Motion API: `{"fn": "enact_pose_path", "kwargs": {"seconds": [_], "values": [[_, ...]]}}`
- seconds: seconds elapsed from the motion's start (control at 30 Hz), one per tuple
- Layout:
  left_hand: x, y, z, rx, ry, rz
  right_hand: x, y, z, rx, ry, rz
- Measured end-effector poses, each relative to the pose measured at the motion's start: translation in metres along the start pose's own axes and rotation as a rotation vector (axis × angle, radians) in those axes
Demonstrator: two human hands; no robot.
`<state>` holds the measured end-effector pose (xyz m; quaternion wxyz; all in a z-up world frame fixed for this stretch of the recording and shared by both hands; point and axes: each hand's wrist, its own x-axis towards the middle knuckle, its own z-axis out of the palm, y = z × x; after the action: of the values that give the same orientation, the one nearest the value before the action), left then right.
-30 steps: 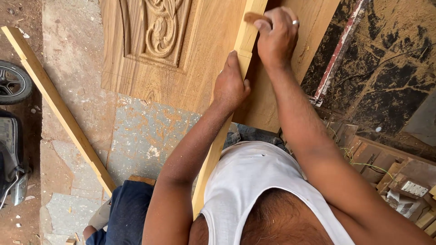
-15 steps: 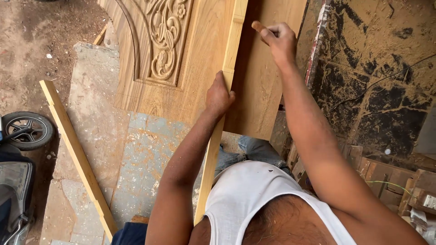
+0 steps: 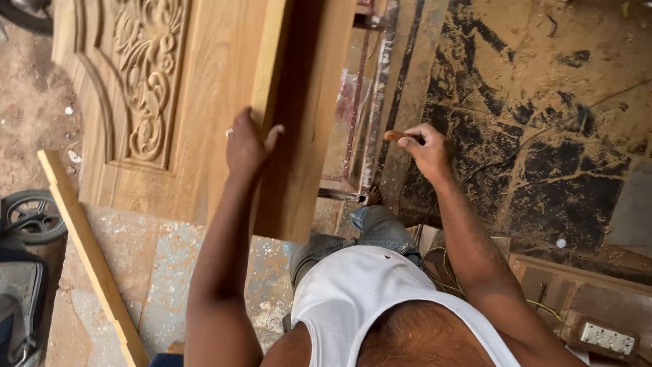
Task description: Using a chisel to carve and shape wooden components for a headboard or furniture piece.
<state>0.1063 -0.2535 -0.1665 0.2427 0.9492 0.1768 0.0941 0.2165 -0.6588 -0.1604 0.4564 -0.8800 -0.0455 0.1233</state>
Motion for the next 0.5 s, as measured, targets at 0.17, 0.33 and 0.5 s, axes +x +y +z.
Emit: {"fn": "enact_pose_path", "kwargs": {"seconds": [0.17, 0.33, 0.5], "values": [[0.087, 0.003, 0.061, 0.088, -0.226, -0.267, 0.027, -0.004, -0.046, 0.04, -0.122, -0.038], [0.029, 0.037, 0.025, 0.201, -0.215, -0.183, 0.052, -0.005, -0.074, -0.068, -0.083, 0.08], [0.041, 0.07, 0.014, 0.179, -0.303, -0.297, 0.107, 0.017, -0.071, 0.099, -0.062, 0.127]]}}
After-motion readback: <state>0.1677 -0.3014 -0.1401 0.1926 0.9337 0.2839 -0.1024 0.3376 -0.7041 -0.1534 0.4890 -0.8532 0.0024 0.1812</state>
